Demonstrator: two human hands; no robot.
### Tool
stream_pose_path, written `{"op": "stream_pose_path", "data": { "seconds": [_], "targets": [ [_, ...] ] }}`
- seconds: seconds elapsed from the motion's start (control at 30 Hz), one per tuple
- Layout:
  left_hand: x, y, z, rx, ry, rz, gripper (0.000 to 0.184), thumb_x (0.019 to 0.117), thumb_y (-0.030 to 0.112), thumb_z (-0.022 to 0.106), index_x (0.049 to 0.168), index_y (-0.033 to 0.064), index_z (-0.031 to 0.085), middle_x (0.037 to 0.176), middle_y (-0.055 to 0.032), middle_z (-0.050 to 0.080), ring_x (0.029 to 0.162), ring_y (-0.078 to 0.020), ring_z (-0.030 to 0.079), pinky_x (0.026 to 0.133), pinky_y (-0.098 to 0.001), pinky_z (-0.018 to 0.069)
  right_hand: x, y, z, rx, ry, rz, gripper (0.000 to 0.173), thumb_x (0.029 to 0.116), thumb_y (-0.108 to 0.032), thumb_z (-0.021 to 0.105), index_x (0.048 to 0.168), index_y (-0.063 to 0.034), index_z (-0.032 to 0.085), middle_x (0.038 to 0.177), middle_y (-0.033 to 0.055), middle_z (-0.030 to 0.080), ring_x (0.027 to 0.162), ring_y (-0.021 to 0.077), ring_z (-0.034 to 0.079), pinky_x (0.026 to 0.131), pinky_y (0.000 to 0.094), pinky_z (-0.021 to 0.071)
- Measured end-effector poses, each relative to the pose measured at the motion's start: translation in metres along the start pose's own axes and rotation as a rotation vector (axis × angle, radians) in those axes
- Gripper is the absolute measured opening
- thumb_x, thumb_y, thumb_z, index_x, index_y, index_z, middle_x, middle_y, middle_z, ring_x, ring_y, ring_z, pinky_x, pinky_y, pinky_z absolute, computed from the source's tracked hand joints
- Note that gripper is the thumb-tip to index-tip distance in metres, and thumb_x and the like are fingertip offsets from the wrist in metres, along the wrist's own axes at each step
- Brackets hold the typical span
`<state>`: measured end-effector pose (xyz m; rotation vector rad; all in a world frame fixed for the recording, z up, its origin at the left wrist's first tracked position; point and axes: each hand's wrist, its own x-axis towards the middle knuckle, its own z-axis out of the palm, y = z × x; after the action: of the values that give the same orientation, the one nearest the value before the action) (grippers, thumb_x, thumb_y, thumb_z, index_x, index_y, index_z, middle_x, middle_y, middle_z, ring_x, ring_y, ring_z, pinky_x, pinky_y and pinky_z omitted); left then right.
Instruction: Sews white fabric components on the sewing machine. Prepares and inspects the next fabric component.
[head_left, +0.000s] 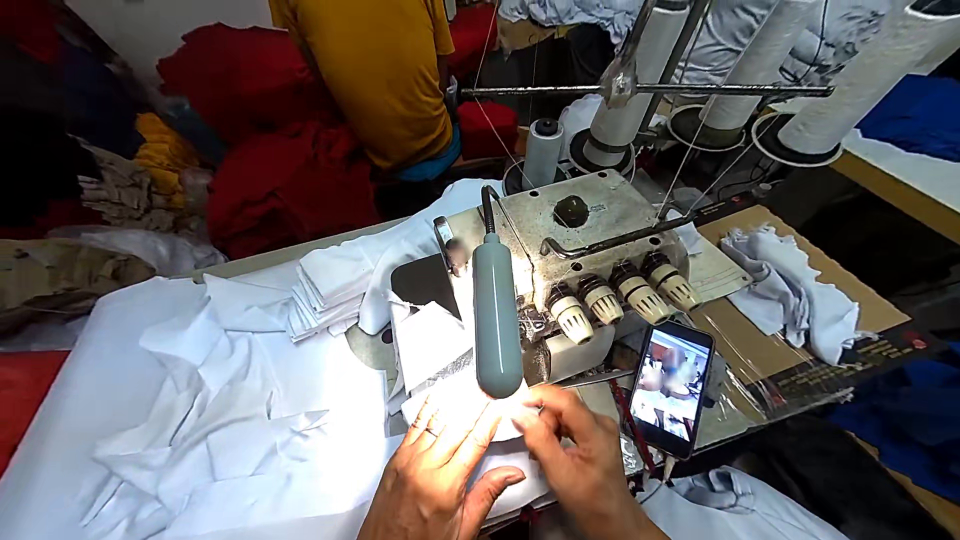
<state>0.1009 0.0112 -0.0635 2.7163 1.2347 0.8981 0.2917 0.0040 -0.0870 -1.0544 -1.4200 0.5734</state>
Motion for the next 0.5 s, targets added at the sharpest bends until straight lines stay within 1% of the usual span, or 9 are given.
{"op": "stream_pose_path", "data": {
  "seconds": [0.03,0.07,0.1,0.17,0.27,0.43,0.5],
  "targets": [
    [-0.001,0.0,0.001,-0.007,0.0,-0.004,0.055,0.1038,0.057,0.046,0.124,0.0146,0.074,0.12,-0.0045,0.075,0.116,-0.0174,0.069,0.109,-0.0382,0.0462,-0.006,0.003,-0.002,-0.053,-0.017,-0.092,0.019,0.1018,-0.019,0.061,0.105,-0.0025,0.07,0.078,0.002,0.069,0.066,0.0017,0.063,0.061,0.016,0.0539],
    [-0.002,0.0,0.001,-0.014,0.003,-0.007,0.055,0.1038,0.057,0.047,0.124,0.0141,0.074,0.119,-0.0047,0.076,0.115,-0.0172,0.069,0.109,-0.0384,0.0458,-0.012,0.006,-0.002,-0.105,-0.029,-0.155,0.022,0.1043,-0.022,0.058,0.106,-0.0036,0.07,0.084,0.0042,0.072,0.073,0.0039,0.067,0.067,0.0178,0.0564],
    [-0.002,-0.001,0.001,-0.019,0.006,-0.009,0.055,0.1038,0.057,0.047,0.124,0.0139,0.074,0.119,-0.0047,0.076,0.115,-0.0169,0.069,0.109,-0.0382,0.0457,-0.017,0.009,-0.002,-0.149,-0.032,-0.194,0.025,0.1056,-0.024,0.056,0.107,-0.0039,0.071,0.087,0.0053,0.073,0.077,0.006,0.069,0.07,0.0195,0.0576],
    [-0.003,-0.001,0.002,-0.024,0.009,-0.007,0.054,0.1037,0.057,0.048,0.124,0.014,0.074,0.118,-0.0048,0.076,0.115,-0.0167,0.069,0.109,-0.0379,0.0459,-0.025,0.014,0.0,-0.202,-0.029,-0.229,0.03,0.1073,-0.027,0.052,0.111,-0.0032,0.07,0.086,0.0062,0.072,0.077,0.0081,0.069,0.07,0.0211,0.0579],
    [-0.002,-0.002,0.001,-0.02,0.007,-0.004,0.054,0.1025,0.058,0.05,0.123,0.0137,0.075,0.115,-0.0053,0.077,0.112,-0.0174,0.069,0.108,-0.0377,0.046,-0.028,0.017,0.003,-0.234,-0.017,-0.247,0.033,0.1084,-0.03,0.05,0.115,-0.0032,0.067,0.083,0.0058,0.07,0.074,0.0084,0.068,0.069,0.021,0.0575],
    [-0.004,-0.005,0.001,-0.023,0.004,-0.001,0.053,0.1019,0.058,0.051,0.121,0.0147,0.075,0.113,-0.0051,0.077,0.113,-0.0177,0.069,0.109,-0.0385,0.0465,-0.032,0.018,0.005,-0.251,-0.021,-0.26,0.033,0.1092,-0.029,0.048,0.117,-0.0019,0.065,0.083,0.0065,0.069,0.074,0.0089,0.068,0.069,0.0205,0.0573],
    [-0.003,-0.007,0.0,-0.019,-0.002,-0.001,0.054,0.1024,0.059,0.049,0.119,0.0146,0.076,0.112,-0.0052,0.077,0.111,-0.0179,0.07,0.108,-0.0383,0.0471,-0.031,0.017,0.006,-0.243,-0.02,-0.26,0.031,0.1092,-0.026,0.047,0.117,-0.0012,0.064,0.085,0.0071,0.071,0.076,0.0087,0.069,0.072,0.0203,0.0578]
  ]
}}
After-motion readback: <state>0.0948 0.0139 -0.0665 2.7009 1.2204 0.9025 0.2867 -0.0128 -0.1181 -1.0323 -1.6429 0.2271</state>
